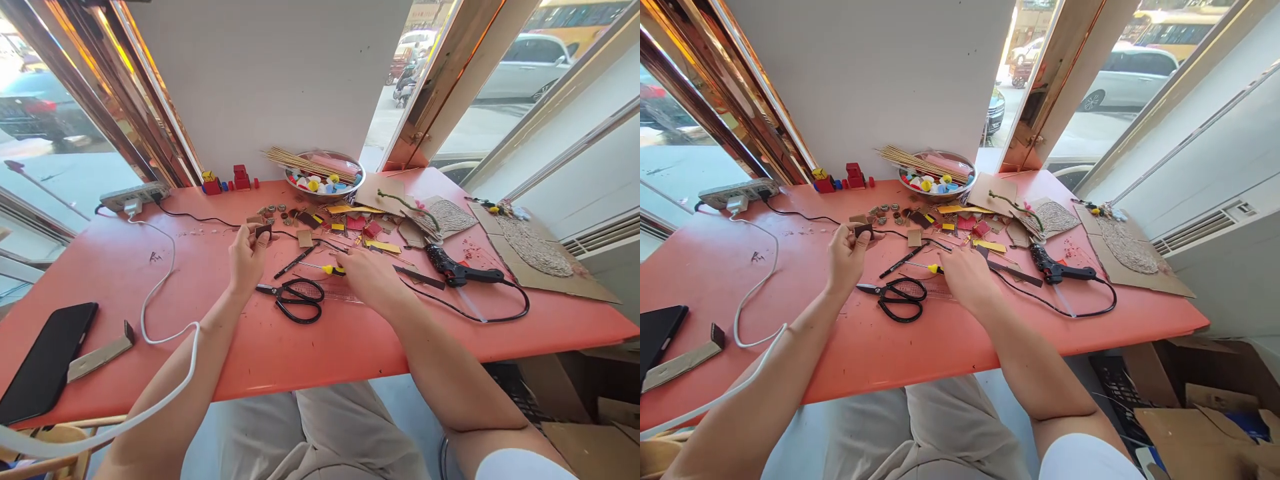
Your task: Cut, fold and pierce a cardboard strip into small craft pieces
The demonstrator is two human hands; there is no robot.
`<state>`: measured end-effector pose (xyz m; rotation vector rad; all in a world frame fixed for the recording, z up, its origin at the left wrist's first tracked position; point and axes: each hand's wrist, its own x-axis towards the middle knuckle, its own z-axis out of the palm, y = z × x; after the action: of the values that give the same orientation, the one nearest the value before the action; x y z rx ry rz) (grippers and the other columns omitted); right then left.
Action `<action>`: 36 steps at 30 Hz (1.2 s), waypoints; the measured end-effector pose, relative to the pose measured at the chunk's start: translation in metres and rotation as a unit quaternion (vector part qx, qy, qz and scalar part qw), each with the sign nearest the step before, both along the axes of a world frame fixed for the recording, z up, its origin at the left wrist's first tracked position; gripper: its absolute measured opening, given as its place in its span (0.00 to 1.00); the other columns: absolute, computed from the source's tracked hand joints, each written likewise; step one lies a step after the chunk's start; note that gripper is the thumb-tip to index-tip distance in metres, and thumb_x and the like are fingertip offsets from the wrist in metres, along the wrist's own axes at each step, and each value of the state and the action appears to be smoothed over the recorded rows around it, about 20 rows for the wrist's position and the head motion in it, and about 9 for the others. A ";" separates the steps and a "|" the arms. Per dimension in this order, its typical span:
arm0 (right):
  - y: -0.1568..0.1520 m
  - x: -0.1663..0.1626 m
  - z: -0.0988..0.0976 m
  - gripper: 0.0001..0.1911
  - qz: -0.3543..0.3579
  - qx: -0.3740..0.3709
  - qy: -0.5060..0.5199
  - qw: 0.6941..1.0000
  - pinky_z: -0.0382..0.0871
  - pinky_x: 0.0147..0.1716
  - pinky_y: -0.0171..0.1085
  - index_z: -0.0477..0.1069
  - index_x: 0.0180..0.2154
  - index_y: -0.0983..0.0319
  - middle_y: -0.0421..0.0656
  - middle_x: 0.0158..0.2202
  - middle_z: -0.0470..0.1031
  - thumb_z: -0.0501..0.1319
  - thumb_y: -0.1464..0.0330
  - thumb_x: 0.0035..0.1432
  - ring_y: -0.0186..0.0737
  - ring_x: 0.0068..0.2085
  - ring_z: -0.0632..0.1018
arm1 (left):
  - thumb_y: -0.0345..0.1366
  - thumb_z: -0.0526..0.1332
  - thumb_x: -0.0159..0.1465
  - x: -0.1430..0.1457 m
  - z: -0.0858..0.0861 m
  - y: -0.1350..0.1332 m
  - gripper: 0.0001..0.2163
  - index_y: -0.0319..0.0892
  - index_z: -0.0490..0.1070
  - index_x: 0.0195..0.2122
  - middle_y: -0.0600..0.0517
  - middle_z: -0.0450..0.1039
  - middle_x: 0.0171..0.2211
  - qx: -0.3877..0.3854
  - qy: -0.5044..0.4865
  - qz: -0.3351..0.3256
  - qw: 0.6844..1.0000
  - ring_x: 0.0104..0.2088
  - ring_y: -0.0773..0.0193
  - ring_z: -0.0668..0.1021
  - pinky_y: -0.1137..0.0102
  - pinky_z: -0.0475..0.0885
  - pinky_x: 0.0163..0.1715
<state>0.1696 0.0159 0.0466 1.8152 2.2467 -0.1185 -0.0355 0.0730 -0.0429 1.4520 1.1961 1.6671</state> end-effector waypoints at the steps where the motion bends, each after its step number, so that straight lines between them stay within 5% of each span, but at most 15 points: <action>1: -0.002 0.001 0.002 0.22 -0.003 -0.004 -0.010 1.000 0.71 0.41 0.40 0.80 0.50 0.63 0.58 0.46 0.84 0.52 0.82 0.65 0.53 0.49 0.85 | 0.59 0.64 0.62 -0.001 0.001 0.000 0.20 0.49 0.65 0.35 0.49 0.84 0.29 0.002 0.006 0.004 1.000 0.38 0.53 0.89 0.59 0.86 0.41; 6: 0.014 0.020 0.018 0.11 -0.024 -0.031 -0.021 0.999 0.70 0.36 0.41 0.82 0.36 0.61 0.53 0.41 0.85 0.62 0.79 0.60 0.55 0.45 0.85 | 0.59 0.63 0.64 -0.002 0.005 -0.003 0.19 0.49 0.63 0.33 0.51 0.82 0.27 0.005 0.019 0.021 1.000 0.35 0.55 0.88 0.59 0.86 0.42; 10: 0.065 0.047 0.026 0.12 -0.041 0.030 -0.008 0.999 0.71 0.42 0.41 0.82 0.46 0.61 0.52 0.46 0.84 0.61 0.73 0.65 0.53 0.49 0.82 | 0.59 0.62 0.66 0.001 0.005 -0.007 0.19 0.49 0.64 0.34 0.50 0.84 0.29 0.013 0.045 0.025 0.999 0.37 0.55 0.88 0.60 0.85 0.41; 14: 0.118 0.074 0.014 0.23 -0.016 0.107 0.027 0.994 0.70 0.39 0.39 0.77 0.58 0.57 0.50 0.48 0.83 0.66 0.69 0.61 0.52 0.49 0.81 | 0.60 0.62 0.65 0.001 0.005 -0.011 0.20 0.48 0.65 0.34 0.50 0.85 0.31 0.015 0.062 0.033 0.997 0.36 0.55 0.88 0.61 0.85 0.39; 17: 0.138 0.089 0.001 0.18 0.023 0.105 0.028 0.994 0.69 0.41 0.40 0.81 0.53 0.59 0.52 0.49 0.83 0.61 0.69 0.65 0.52 0.50 0.80 | 0.60 0.63 0.65 0.000 0.007 -0.012 0.21 0.48 0.65 0.34 0.50 0.85 0.31 0.018 0.065 0.046 0.997 0.34 0.55 0.88 0.61 0.85 0.39; 21: 0.147 0.104 -0.004 0.19 0.000 0.143 0.022 0.989 0.68 0.42 0.43 0.83 0.48 0.63 0.56 0.50 0.82 0.54 0.70 0.68 0.55 0.50 0.81 | 0.62 0.63 0.65 0.000 0.012 -0.015 0.22 0.48 0.65 0.34 0.49 0.85 0.31 0.026 0.063 0.046 0.997 0.35 0.56 0.88 0.61 0.86 0.39; 26: 0.154 0.100 -0.006 0.19 0.043 0.106 0.048 0.992 0.68 0.44 0.40 0.80 0.55 0.61 0.52 0.53 0.82 0.64 0.64 0.65 0.50 0.49 0.80 | 0.62 0.62 0.65 0.002 0.013 -0.019 0.21 0.47 0.67 0.35 0.50 0.85 0.31 0.021 0.088 0.047 0.995 0.35 0.56 0.88 0.63 0.85 0.38; 30: 0.157 0.081 -0.011 0.18 0.056 0.075 0.028 0.995 0.68 0.43 0.40 0.81 0.50 0.66 0.57 0.53 0.81 0.68 0.66 0.60 0.52 0.49 0.79 | 0.60 0.62 0.66 -0.001 0.013 -0.018 0.20 0.48 0.66 0.35 0.51 0.84 0.31 0.022 0.097 0.050 0.994 0.34 0.57 0.88 0.63 0.85 0.39; 36: 0.168 0.095 -0.002 0.15 0.067 0.010 0.022 0.997 0.67 0.38 0.37 0.82 0.46 0.63 0.45 0.41 0.84 0.70 0.68 0.56 0.41 0.38 0.79 | 0.59 0.62 0.66 -0.002 0.014 -0.016 0.20 0.48 0.64 0.34 0.52 0.83 0.29 0.038 0.091 0.061 0.993 0.34 0.57 0.88 0.63 0.85 0.38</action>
<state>0.2646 0.1836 0.0445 1.6807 2.4005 -0.1109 -0.0374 0.0571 -0.0292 1.6363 1.3561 1.7069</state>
